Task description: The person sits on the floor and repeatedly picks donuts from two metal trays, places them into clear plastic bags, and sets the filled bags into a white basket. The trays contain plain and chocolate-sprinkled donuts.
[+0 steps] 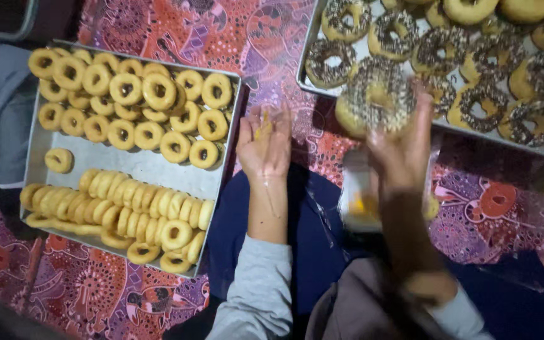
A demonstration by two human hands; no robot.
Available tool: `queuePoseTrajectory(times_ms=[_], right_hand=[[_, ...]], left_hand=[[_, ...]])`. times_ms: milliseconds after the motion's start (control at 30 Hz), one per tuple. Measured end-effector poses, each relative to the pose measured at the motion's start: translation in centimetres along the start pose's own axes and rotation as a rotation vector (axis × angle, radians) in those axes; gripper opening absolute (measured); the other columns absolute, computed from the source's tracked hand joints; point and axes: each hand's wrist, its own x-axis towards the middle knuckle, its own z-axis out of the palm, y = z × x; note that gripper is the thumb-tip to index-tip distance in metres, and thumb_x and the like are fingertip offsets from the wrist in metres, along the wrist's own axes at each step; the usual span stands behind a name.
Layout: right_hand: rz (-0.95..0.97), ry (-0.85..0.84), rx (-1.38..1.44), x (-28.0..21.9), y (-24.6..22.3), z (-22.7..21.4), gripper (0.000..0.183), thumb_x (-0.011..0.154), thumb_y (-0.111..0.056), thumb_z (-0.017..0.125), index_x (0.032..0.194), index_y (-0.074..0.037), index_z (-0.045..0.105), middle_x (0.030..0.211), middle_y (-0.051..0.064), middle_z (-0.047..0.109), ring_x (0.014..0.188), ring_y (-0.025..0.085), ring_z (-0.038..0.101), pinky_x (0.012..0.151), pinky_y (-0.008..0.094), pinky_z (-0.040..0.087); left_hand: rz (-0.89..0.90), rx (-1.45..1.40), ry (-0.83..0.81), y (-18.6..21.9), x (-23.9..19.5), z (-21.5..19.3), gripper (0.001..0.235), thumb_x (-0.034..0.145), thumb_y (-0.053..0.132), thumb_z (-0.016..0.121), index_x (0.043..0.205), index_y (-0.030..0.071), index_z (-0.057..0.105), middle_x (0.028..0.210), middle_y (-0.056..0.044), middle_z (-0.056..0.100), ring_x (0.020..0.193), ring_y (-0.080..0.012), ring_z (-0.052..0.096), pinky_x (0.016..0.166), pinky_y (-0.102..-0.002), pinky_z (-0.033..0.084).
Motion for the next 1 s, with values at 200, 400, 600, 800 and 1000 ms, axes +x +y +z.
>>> queuePoseTrajectory(times_ms=[200,400,600,800,1000], right_hand=[[0.033,-0.094,-0.251,-7.2,1.6,-0.3,0.07,0.078,-0.004,0.085,0.141,0.003,0.055,0.146,0.025,0.056,0.134,0.034,0.06,0.111,0.043,0.054],[-0.113,-0.119,-0.572,-6.4,-0.3,-0.9,0.068,0.079,-0.012,0.09,0.14,-0.006,0.062,0.156,0.022,0.049,0.142,0.038,0.053,0.117,0.046,0.046],[-0.199,-0.025,-0.648,-5.9,1.3,-2.3,0.071,0.08,-0.011,0.087,0.146,-0.007,0.061,0.156,0.023,0.045,0.139,0.041,0.052,0.115,0.047,0.044],[-0.128,-0.026,-0.52,-7.4,3.3,-2.4,0.063,0.088,-0.004,0.076,0.148,-0.01,0.058,0.153,0.018,0.055,0.13,0.026,0.064,0.109,0.034,0.054],[0.113,-0.335,-0.121,-8.6,1.3,-2.3,0.054,0.097,-0.001,0.059,0.15,-0.005,0.053,0.148,0.018,0.06,0.122,0.016,0.061,0.098,0.029,0.053]], left_hand=[[0.113,0.207,-0.241,-5.0,-3.6,0.0,0.044,0.109,0.045,0.052,0.125,0.005,0.057,0.111,-0.02,0.063,0.104,-0.0344,0.062,0.112,-0.06,0.046],[-0.156,0.211,-0.462,-8.3,-8.5,2.2,0.074,0.105,0.054,0.057,0.153,0.001,0.038,0.128,-0.022,0.062,0.111,-0.0332,0.065,0.106,-0.049,0.048],[0.706,1.513,-0.483,-9.7,-16.4,1.5,0.094,0.083,0.03,0.081,0.154,0.002,0.026,0.136,-0.02,0.049,0.122,-0.0348,0.053,0.107,-0.045,0.043],[0.88,2.043,-0.892,-5.6,-18.1,0.8,0.029,0.093,0.01,0.077,0.12,0.015,0.067,0.118,-0.006,0.069,0.117,-0.0311,0.065,0.109,-0.042,0.047],[1.064,2.105,-1.196,-0.7,-18.5,1.5,0.022,0.092,0.011,0.077,0.113,0.007,0.074,0.121,-0.012,0.073,0.122,-0.0334,0.068,0.116,-0.056,0.035]])
